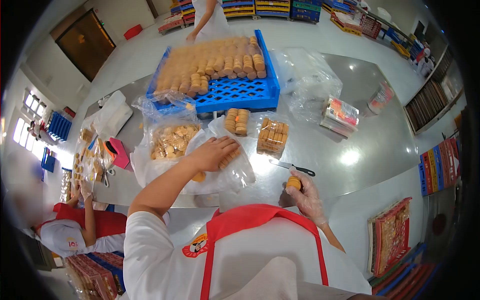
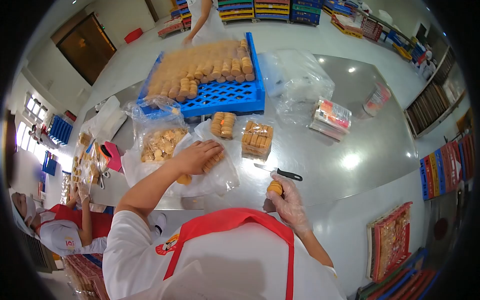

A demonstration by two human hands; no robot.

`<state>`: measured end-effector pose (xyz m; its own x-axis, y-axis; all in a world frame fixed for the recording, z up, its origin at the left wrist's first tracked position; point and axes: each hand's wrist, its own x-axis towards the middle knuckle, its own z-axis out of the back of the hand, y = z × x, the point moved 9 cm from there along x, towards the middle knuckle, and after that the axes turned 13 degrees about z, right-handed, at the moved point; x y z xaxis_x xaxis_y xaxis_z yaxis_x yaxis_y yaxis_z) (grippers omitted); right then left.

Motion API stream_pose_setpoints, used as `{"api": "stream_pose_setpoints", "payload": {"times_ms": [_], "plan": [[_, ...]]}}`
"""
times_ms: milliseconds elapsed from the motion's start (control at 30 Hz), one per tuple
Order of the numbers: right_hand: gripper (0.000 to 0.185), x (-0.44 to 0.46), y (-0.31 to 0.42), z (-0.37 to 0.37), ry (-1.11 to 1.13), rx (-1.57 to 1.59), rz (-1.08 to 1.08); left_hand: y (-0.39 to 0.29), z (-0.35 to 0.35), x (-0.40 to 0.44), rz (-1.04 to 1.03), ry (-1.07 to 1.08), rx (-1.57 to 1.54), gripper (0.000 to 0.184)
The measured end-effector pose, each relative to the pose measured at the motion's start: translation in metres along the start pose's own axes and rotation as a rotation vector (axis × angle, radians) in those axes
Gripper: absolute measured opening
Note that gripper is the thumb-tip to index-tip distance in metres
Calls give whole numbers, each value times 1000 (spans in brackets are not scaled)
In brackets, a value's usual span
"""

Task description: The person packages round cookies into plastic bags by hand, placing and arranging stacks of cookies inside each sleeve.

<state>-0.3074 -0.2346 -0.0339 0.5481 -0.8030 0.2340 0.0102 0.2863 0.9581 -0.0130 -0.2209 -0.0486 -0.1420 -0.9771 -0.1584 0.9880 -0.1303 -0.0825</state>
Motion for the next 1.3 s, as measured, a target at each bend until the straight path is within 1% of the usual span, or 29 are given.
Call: {"api": "stream_pose_setpoints", "payload": {"times_ms": [33,133,233,267,333,367,433,467,533,567,600,700,800,900,1000,1100,1167,1200,1233,1300], "plan": [[47,4,3,-1,26,-100,65,-4,6,0,19,30,-33,97],[47,10,9,-9,61,-105,37,-3,8,1,50,55,-98,95],[50,10,-3,-16,9,162,-42,3,17,-6,100,26,-138,93],[51,10,-8,-18,12,234,-115,3,22,-10,115,15,-150,93],[53,5,-10,-20,4,375,-271,7,43,-19,237,37,-397,92],[53,5,-10,-19,2,374,-291,6,50,-24,293,55,-521,93],[54,10,-11,-18,-13,371,-351,6,64,-42,313,-71,-736,95],[54,15,-3,-18,-1,357,-316,4,65,-53,328,-123,-850,97],[52,29,10,-20,27,323,-257,-9,75,-66,318,-204,-960,102],[52,39,17,-19,3,311,-170,-13,79,-71,314,-252,-1010,104],[52,48,24,-20,-22,296,-77,-19,80,-76,283,-300,-982,106],[51,76,74,-25,-121,385,108,-33,73,-85,363,-309,-1069,107],[52,92,102,-32,-224,405,318,-44,70,-95,407,-374,-1028,111],[51,99,105,-46,18,24,340,-42,71,-107,476,-451,-1068,113],[50,102,98,-59,184,15,351,-33,72,-123,506,-527,-1020,115],[48,102,92,-63,229,142,294,-26,70,-136,432,-622,-1245,116],[48,101,111,-64,220,-152,406,-27,67,-143,463,-651,-1348,112],[49,99,121,-65,211,-299,463,-28,68,-145,470,-678,-1346,110],[49,97,122,-70,253,-258,459,-30,70,-147,477,-704,-1344,108],[50,92,121,-79,337,-174,449,-33,77,-151,478,-773,-1231,106]]}}
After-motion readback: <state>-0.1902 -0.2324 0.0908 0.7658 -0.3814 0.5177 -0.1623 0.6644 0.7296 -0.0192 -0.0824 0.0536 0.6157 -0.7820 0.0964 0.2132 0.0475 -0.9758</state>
